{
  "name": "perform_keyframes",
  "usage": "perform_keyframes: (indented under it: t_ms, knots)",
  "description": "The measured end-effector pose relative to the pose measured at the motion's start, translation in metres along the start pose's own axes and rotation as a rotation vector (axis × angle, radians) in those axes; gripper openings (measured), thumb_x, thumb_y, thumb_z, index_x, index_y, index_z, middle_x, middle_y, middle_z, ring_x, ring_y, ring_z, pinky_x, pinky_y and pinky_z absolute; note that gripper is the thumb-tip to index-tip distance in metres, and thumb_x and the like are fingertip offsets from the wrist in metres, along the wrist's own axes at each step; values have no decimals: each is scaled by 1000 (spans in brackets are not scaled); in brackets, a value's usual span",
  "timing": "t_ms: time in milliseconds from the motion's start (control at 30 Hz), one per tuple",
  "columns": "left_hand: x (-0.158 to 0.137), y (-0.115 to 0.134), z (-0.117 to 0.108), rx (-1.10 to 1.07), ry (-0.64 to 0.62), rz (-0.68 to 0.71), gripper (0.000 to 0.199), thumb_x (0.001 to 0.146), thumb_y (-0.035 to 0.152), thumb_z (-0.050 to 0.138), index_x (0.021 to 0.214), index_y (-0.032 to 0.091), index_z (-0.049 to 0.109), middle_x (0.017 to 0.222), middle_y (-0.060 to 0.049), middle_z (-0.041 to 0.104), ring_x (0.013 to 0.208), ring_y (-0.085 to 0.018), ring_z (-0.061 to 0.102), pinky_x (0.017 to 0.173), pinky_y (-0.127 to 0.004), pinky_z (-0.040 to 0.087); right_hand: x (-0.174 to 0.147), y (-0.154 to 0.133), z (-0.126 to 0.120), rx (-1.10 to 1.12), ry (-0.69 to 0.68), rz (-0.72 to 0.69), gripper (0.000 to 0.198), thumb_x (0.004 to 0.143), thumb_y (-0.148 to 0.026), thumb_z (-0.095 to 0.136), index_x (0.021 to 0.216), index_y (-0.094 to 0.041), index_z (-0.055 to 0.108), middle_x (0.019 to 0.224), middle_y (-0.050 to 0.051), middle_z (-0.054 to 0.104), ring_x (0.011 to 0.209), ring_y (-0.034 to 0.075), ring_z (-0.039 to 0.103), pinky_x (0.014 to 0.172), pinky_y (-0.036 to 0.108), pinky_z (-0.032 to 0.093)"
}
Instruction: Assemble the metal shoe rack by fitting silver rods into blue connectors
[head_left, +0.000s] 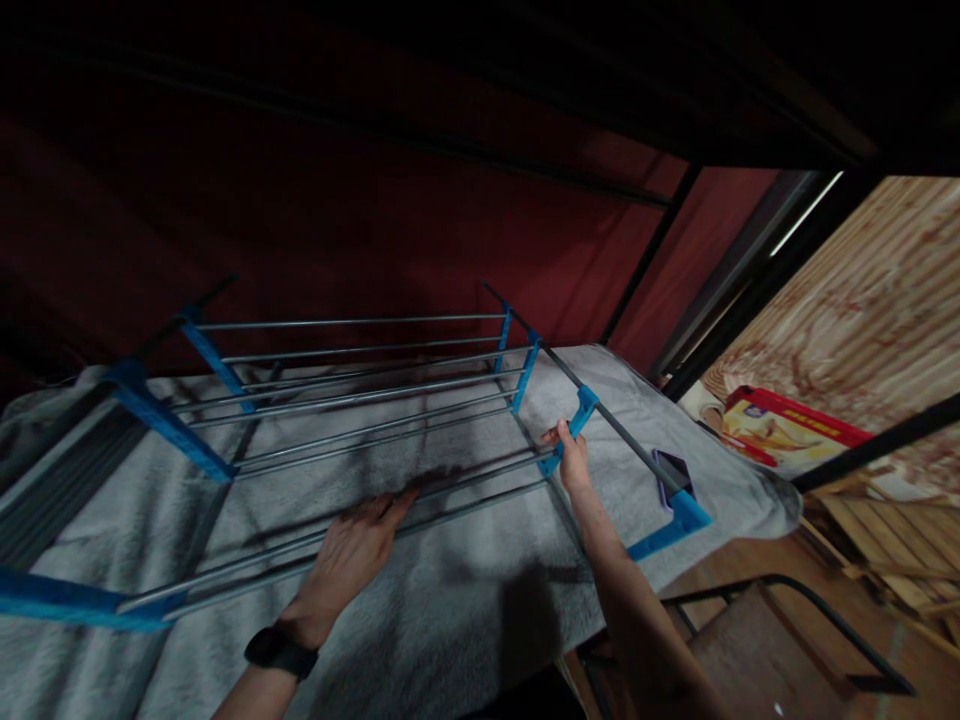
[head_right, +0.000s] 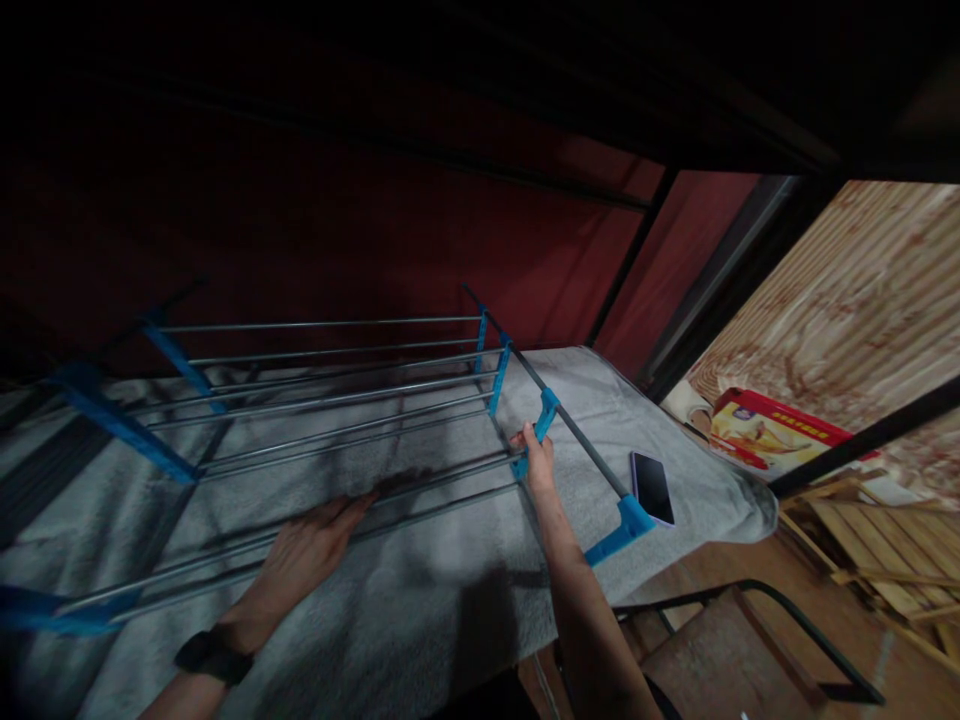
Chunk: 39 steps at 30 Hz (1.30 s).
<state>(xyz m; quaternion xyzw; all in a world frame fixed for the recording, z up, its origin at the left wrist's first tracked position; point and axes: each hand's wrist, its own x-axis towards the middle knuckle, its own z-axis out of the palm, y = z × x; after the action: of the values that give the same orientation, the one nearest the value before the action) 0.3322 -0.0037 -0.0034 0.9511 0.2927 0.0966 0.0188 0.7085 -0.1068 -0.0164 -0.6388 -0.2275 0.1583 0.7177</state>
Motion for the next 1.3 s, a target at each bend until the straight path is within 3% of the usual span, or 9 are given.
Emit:
perform_keyframes:
  t_ms: [833, 1300]
  knots:
    - [-5, -5, 0, 26, -22, 18, 61, 97, 3, 33, 150, 25, 54, 113, -9, 75, 94, -21, 73, 79, -32, 56, -9, 0, 12, -30, 78, -10, 61, 73, -82, 65, 63, -22, 62, 63, 3, 65, 70, 21, 61, 75, 34, 47]
    - [-5, -1, -2, 20, -44, -8, 65, 94, -1, 34, 151, 23, 54, 120, -11, 74, 104, -23, 72, 88, -36, 56, -12, 8, 11, -90, 101, -15, 60, 73, -82, 63, 62, -23, 61, 64, 3, 64, 71, 22, 61, 77, 36, 47]
